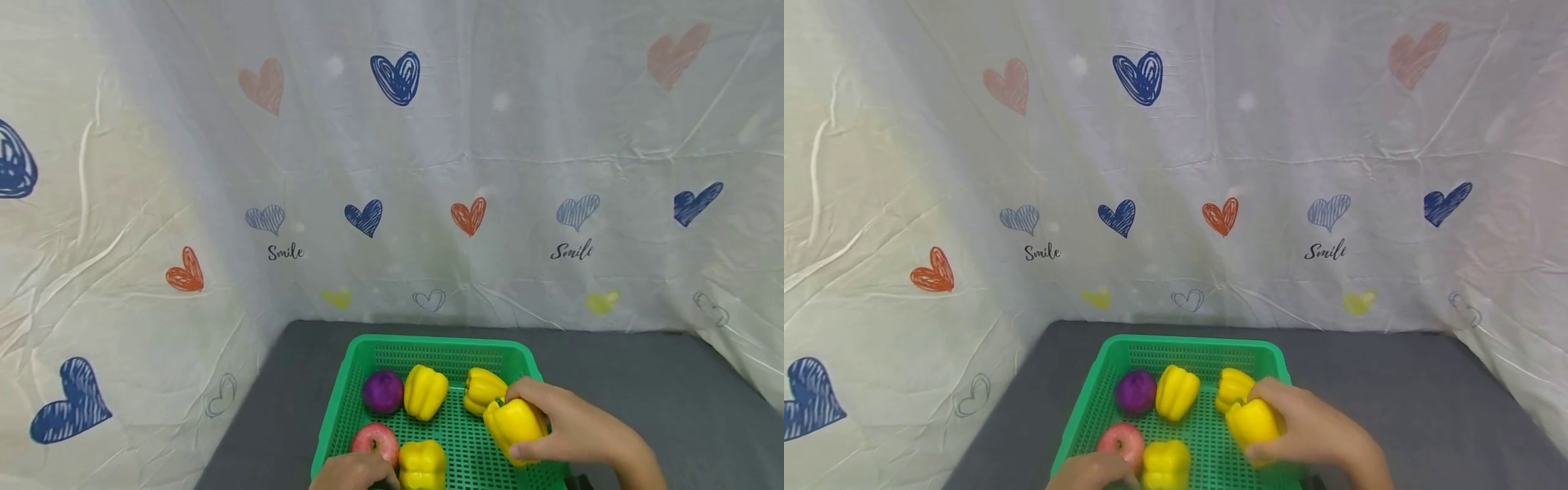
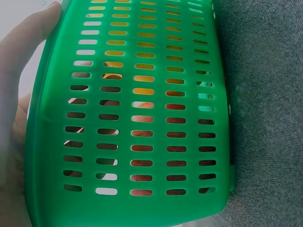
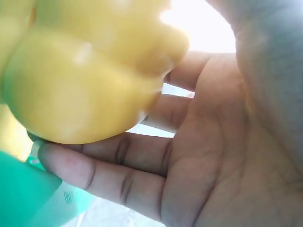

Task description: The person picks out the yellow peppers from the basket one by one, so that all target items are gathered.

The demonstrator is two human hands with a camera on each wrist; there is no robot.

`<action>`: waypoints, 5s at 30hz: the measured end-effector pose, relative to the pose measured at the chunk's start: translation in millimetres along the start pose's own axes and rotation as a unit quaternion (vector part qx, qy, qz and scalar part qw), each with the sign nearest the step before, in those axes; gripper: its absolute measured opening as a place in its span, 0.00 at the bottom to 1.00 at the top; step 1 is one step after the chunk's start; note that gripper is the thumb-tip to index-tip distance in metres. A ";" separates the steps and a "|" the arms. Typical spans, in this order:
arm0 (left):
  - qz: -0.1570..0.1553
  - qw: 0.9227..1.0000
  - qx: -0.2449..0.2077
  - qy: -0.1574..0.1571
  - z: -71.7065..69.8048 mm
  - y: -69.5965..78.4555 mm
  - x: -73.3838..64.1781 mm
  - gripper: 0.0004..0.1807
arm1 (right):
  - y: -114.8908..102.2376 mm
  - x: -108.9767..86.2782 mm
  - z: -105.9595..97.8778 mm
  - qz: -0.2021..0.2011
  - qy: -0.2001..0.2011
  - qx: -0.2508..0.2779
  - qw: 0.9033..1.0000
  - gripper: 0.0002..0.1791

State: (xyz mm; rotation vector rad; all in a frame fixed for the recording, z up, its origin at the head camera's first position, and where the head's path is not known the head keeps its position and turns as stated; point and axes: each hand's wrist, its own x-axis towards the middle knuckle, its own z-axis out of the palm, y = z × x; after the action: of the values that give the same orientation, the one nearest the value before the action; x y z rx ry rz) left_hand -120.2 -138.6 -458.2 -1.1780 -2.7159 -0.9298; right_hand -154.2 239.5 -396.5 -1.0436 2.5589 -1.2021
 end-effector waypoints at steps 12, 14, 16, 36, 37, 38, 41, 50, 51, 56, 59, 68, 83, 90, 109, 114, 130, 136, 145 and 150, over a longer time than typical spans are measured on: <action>0.017 0.999 -0.004 0.028 3.8 -4.0 -0.6 0.09 | 8.4 -1.7 -8.2 -0.018 0.062 -0.009 0.998 0.24; 0.018 0.999 -0.010 0.028 3.2 -3.9 -0.7 0.09 | 10.1 -1.3 -9.4 -0.018 0.072 -0.014 0.997 0.25; 0.018 0.999 -0.012 0.028 2.5 -3.4 -0.8 0.09 | 11.8 -0.9 -10.4 -0.019 0.082 -0.019 0.996 0.25; 0.017 1.000 -0.012 0.012 1.1 -1.2 -1.4 0.15 | 31.1 -4.0 -13.7 -0.020 0.137 -0.006 0.990 0.27; 0.018 1.000 -0.011 0.014 1.4 -1.4 -1.5 0.15 | 31.6 -4.4 -13.9 -0.020 0.139 -0.006 0.990 0.27; 0.019 1.000 -0.011 0.015 1.7 -1.5 -1.4 0.14 | 32.1 -4.6 -14.1 -0.018 0.142 -0.006 0.990 0.27; 0.023 0.999 -0.015 0.020 2.4 -2.0 -1.5 0.14 | 33.0 -5.2 -14.8 -0.016 0.154 -0.016 0.988 0.28; 0.024 0.999 -0.005 0.045 3.6 -3.5 -0.7 0.12 | 36.9 -8.9 -21.1 -0.019 0.200 -0.063 0.978 0.33; 0.023 0.999 -0.003 0.047 3.9 -3.7 -0.7 0.12 | 37.5 -9.4 -21.9 -0.019 0.205 -0.069 0.976 0.34; 0.016 0.999 -0.008 0.047 4.9 -4.0 -1.6 0.13 | 41.5 -11.0 -24.5 -0.017 0.220 -0.098 0.970 0.34; 0.014 0.999 -0.012 0.043 5.2 -3.5 -2.3 0.14 | 42.9 -12.3 -25.0 -0.013 0.230 -0.108 0.967 0.34; 0.025 0.999 -0.008 0.043 5.4 -4.1 -2.6 0.15 | 43.4 -16.6 -29.9 0.007 0.275 -0.130 0.953 0.35; 0.013 0.999 -0.013 0.050 5.0 -2.7 -3.0 0.14 | 55.9 -20.4 -33.0 0.000 0.278 -0.115 0.954 0.40; 0.027 0.998 -0.011 0.048 5.5 -4.4 -3.1 0.13 | 64.5 -21.7 -32.7 0.024 0.280 -0.128 0.951 0.42; 0.032 0.998 -0.006 0.046 5.1 -3.7 -2.4 0.13 | 90.4 -19.3 -28.1 0.056 0.264 -0.149 0.951 0.42; 0.032 0.998 -0.012 0.049 4.6 -4.5 -2.2 0.15 | 99.0 -18.7 -26.2 0.062 0.261 -0.133 0.954 0.43; 0.028 0.998 -0.004 0.051 4.6 -5.0 -2.3 0.17 | 123.0 -13.9 -14.1 0.072 0.239 -0.130 0.960 0.43; 0.029 0.998 -0.001 0.056 4.2 -4.4 -1.8 0.18 | 126.4 -13.6 -9.6 0.097 0.223 -0.117 0.963 0.42; -0.003 0.999 -0.004 0.050 2.5 -0.8 -0.9 0.14 | 133.9 -10.2 -6.0 0.110 0.216 -0.111 0.964 0.42; -0.009 0.997 0.016 0.077 5.4 0.9 -0.5 0.14 | 133.6 -9.4 -5.9 0.117 0.211 -0.105 0.965 0.43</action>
State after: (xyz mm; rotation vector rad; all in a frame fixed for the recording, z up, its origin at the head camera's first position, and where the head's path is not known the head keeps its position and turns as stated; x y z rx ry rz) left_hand -118.2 -135.5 -462.4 -1.0309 -2.6137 -0.9352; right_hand -220.8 308.6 -490.1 -0.5283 3.0826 -1.2173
